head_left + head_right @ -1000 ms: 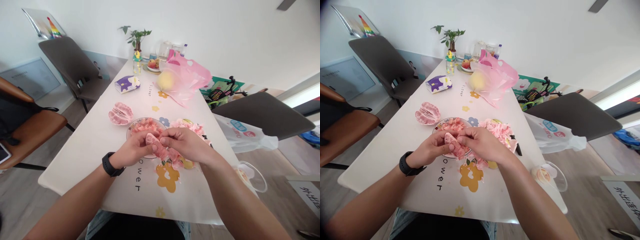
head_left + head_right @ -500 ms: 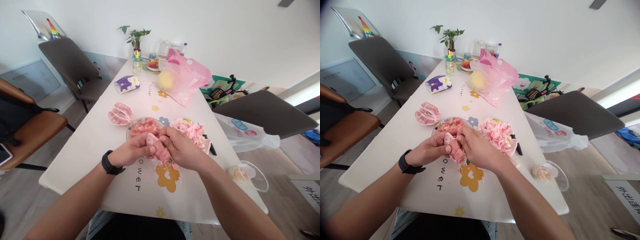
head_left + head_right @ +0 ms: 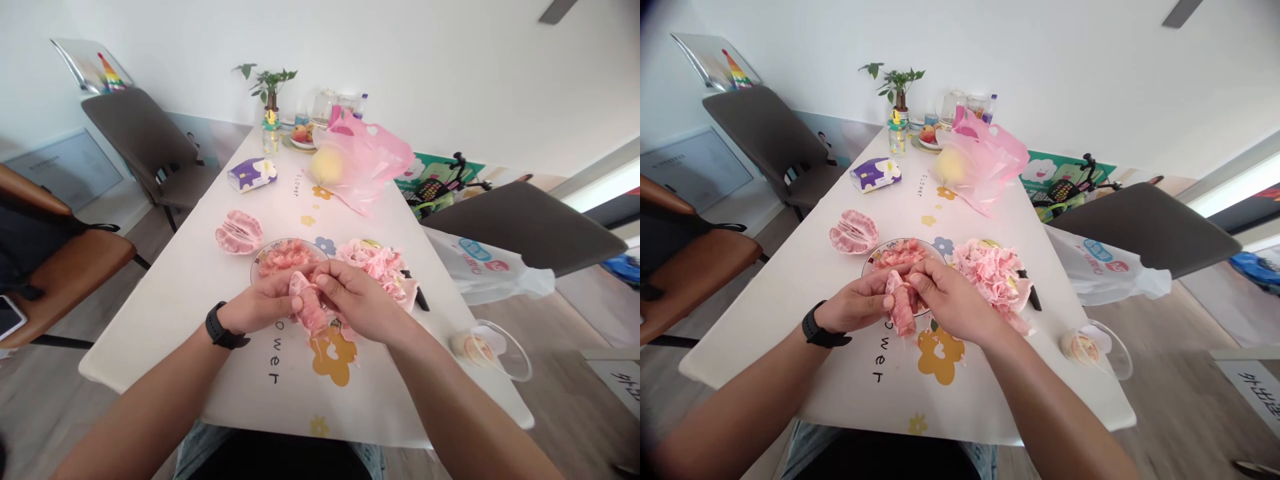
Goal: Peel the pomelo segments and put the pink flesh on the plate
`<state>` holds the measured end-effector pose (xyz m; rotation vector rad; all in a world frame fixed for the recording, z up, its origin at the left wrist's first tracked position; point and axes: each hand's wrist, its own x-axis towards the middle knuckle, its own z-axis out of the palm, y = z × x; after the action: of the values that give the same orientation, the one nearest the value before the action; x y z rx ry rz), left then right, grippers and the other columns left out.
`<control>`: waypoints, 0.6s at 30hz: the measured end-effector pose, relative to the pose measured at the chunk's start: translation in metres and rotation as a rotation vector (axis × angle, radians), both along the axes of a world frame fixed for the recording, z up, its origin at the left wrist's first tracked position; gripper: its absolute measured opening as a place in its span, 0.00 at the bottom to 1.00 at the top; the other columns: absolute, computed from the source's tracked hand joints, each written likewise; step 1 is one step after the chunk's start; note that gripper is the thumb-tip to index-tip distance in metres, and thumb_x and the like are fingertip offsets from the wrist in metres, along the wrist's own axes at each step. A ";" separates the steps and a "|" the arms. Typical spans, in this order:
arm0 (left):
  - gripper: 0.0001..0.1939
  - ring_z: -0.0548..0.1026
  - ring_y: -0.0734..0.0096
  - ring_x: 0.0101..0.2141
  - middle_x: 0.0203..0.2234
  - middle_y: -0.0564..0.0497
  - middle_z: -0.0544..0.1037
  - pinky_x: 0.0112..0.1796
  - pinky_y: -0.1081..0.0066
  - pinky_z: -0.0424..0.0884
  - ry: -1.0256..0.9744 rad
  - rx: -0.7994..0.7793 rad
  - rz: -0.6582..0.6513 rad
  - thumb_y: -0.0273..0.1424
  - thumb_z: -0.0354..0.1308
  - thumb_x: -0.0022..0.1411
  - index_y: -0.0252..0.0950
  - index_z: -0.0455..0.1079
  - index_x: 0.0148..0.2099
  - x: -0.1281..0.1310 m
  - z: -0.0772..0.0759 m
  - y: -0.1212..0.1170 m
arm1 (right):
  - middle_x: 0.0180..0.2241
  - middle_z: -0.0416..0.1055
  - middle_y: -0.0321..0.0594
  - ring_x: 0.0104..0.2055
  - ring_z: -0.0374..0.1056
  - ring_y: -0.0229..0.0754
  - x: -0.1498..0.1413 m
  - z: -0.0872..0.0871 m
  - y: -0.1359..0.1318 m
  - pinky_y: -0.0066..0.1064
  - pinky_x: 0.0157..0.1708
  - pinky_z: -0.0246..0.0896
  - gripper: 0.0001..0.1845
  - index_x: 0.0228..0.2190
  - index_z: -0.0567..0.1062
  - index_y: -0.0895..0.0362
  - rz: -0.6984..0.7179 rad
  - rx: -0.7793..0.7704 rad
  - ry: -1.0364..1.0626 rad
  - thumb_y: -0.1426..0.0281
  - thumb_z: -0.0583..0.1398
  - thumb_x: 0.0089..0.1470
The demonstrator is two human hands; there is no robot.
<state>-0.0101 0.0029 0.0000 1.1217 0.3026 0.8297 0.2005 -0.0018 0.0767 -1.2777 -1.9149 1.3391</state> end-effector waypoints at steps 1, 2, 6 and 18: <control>0.30 0.70 0.71 0.33 0.34 0.50 0.75 0.35 0.71 0.68 -0.003 -0.007 0.006 0.41 0.68 0.68 0.42 0.70 0.68 0.000 0.001 0.000 | 0.35 0.74 0.35 0.32 0.67 0.38 0.000 0.000 -0.001 0.32 0.32 0.61 0.13 0.38 0.73 0.52 -0.010 -0.005 0.027 0.60 0.53 0.72; 0.29 0.70 0.72 0.32 0.34 0.50 0.75 0.35 0.72 0.68 -0.004 -0.015 0.011 0.41 0.68 0.68 0.41 0.71 0.67 0.001 0.002 -0.001 | 0.34 0.73 0.35 0.31 0.66 0.38 0.001 -0.001 -0.003 0.32 0.31 0.61 0.14 0.38 0.73 0.53 -0.018 -0.001 0.047 0.60 0.53 0.72; 0.26 0.69 0.73 0.32 0.34 0.51 0.74 0.33 0.73 0.66 -0.025 -0.058 -0.015 0.40 0.68 0.67 0.41 0.73 0.65 0.003 0.008 -0.001 | 0.29 0.68 0.33 0.28 0.62 0.37 0.000 -0.003 -0.006 0.32 0.30 0.59 0.18 0.37 0.74 0.53 -0.034 0.028 0.068 0.57 0.52 0.73; 0.29 0.69 0.74 0.32 0.36 0.51 0.73 0.32 0.73 0.66 0.084 -0.133 -0.056 0.41 0.71 0.65 0.41 0.72 0.65 0.006 -0.003 -0.001 | 0.22 0.68 0.31 0.23 0.62 0.35 0.009 -0.011 -0.009 0.28 0.24 0.57 0.18 0.28 0.71 0.54 -0.104 -0.206 0.067 0.55 0.63 0.64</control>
<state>-0.0038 0.0016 -0.0034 1.0375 0.3887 0.7041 0.2099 -0.0106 0.0660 -1.3908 -1.6763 1.5363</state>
